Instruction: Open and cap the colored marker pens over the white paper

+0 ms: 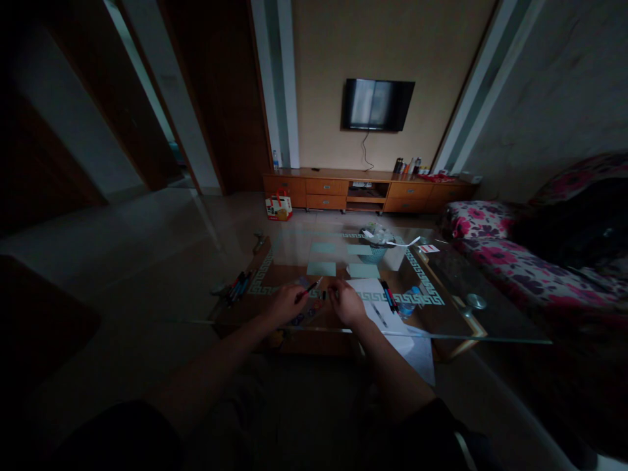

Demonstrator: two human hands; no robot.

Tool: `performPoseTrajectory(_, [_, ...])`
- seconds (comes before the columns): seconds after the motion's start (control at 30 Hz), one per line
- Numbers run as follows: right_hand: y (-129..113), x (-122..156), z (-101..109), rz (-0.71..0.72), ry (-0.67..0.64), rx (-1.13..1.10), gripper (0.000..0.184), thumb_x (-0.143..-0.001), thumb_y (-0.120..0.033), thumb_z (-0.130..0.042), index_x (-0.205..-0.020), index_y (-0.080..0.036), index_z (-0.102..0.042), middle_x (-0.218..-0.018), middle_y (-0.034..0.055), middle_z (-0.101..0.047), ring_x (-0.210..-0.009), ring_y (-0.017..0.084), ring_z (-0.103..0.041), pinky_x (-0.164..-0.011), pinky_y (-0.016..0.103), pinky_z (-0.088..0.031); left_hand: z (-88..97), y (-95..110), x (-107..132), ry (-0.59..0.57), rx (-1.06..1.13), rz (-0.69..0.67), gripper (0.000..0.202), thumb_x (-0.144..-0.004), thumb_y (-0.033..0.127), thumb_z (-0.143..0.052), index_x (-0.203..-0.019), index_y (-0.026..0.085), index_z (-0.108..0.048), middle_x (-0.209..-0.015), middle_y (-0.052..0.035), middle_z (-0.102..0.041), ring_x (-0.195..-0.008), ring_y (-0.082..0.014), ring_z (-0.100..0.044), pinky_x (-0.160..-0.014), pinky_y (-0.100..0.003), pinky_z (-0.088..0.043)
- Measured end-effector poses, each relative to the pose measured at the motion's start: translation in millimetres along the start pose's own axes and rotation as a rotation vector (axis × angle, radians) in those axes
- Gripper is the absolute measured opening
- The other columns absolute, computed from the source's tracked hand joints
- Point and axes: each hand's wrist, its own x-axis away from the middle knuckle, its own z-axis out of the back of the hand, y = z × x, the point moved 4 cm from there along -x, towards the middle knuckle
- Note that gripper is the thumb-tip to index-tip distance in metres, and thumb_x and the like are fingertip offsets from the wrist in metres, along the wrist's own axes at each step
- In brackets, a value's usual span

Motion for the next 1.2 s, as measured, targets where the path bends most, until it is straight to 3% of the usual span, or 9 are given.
performPoseTrajectory(0.1, [-4, 2, -4, 0.051, -0.067, 0.007, 0.017, -0.092, -0.024, -0.051, -0.103, -0.020, -0.064, -0.101, 0.0077, -0.062, -0.091, 0.020, -0.060, -0.086, 0.031, -0.047, -0.1, -2, 0, 0.004, -0.019, 0.023, 0.026, -0.091, 0.034, -0.050, -0.078, 0.018, -0.065, -0.076, -0.0060, -0.065, -0.070, -0.0173, -0.056, -0.067, -0.028, -0.038])
performPoseTrajectory(0.27, [-4, 6, -14, 0.169, -0.169, 0.015, 0.033, -0.087, -0.021, -0.057, -0.119, -0.022, -0.063, -0.116, 0.0099, -0.060, -0.107, 0.023, -0.058, -0.098, 0.037, -0.045, -0.3, -3, -1, 0.002, -0.032, 0.051, 0.027, -0.091, 0.035, -0.049, -0.076, 0.019, -0.065, -0.074, -0.0057, -0.064, -0.068, -0.0172, -0.055, -0.066, -0.028, -0.037])
performPoseTrajectory(0.43, [0, 9, -21, 0.158, -0.200, 0.073, 0.045, -0.086, -0.023, -0.060, -0.131, -0.022, -0.058, -0.131, 0.0125, -0.056, -0.116, 0.026, -0.054, -0.104, 0.041, -0.043, 0.7, -3, 0, -0.014, -0.048, 0.055, 0.027, -0.091, 0.036, -0.050, -0.077, 0.020, -0.066, -0.073, -0.0058, -0.064, -0.068, -0.0180, -0.056, -0.066, -0.028, -0.037])
performPoseTrajectory(1.0, [-5, 9, -20, 0.151, -0.268, 0.092, 0.048, -0.085, -0.026, -0.060, -0.132, -0.017, -0.059, -0.128, 0.0144, -0.060, -0.114, 0.028, -0.058, -0.103, 0.040, -0.043, 0.6, -2, 0, -0.044, -0.063, 0.060, 0.030, -0.092, 0.037, -0.047, -0.078, 0.018, -0.066, -0.074, -0.0060, -0.065, -0.069, -0.0171, -0.057, -0.067, -0.028, -0.037])
performPoseTrajectory(1.2, [-4, 5, -15, 0.066, -0.181, 0.008, 0.039, -0.086, -0.021, -0.056, -0.125, -0.017, -0.064, -0.117, 0.0121, -0.066, -0.101, 0.023, -0.064, -0.093, 0.034, -0.048, -1.0, -3, 0, -0.080, -0.060, 0.094, 0.028, -0.092, 0.035, -0.048, -0.082, 0.018, -0.067, -0.079, -0.0059, -0.066, -0.074, -0.0173, -0.058, -0.070, -0.027, -0.039])
